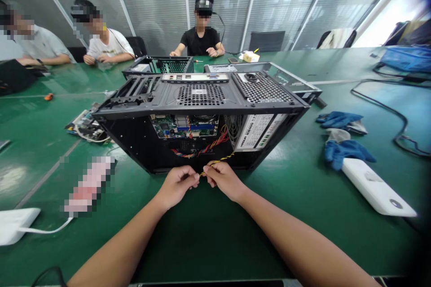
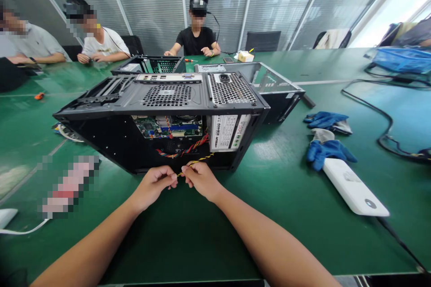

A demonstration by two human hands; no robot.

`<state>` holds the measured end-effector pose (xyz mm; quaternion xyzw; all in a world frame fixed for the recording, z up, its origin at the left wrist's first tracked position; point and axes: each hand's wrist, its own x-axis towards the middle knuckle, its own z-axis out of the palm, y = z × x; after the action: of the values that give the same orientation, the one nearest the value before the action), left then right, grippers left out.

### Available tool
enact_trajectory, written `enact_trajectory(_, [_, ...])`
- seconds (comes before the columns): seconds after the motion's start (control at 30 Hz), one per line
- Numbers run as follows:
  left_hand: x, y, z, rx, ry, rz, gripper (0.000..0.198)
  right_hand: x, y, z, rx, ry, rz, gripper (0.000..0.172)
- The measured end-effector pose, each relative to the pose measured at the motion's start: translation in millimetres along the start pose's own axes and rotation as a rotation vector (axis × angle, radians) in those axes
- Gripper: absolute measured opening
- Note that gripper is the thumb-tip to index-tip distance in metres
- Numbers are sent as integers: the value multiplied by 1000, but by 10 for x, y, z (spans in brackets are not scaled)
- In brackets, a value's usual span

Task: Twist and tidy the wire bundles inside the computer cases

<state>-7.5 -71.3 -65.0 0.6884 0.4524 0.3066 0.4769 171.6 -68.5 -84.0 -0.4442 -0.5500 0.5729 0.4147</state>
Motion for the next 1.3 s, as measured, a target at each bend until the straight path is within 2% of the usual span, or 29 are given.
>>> enact_trajectory(0.1, [-25,10,11,384,149,246,19,-5,-4,9,-54,64,41,40])
enact_trajectory(0.17, [-40,-6,22,537,207,407,14,-12,-2,15,-89,99,50,38])
enact_trajectory(0.23, [-47,-38,31,599,234,507,10,-21,-3,22,-103,117,47,40])
enact_trajectory(0.37, [-38,-103,31,668,274,606,10,-31,-12,32,-100,105,55,41])
enact_trajectory(0.5, [-26,-114,9,746,300,629,11,-25,-12,32,-93,80,68,35])
enact_trajectory(0.63, [-27,-103,0,769,256,590,12,-16,-7,29,-126,67,80,30])
enact_trajectory(1.0, [-2,-36,5,472,123,250,15,-8,23,-3,-201,7,-21,36])
enact_trajectory(1.07, [1,-40,-6,508,142,283,13,-7,36,-2,-222,26,-5,37])
enact_trajectory(1.2, [-1,-96,-20,665,189,452,13,-11,43,10,-297,82,11,36])
enact_trajectory(1.3, [-7,-150,-15,753,203,526,15,-22,32,20,-298,96,53,33])
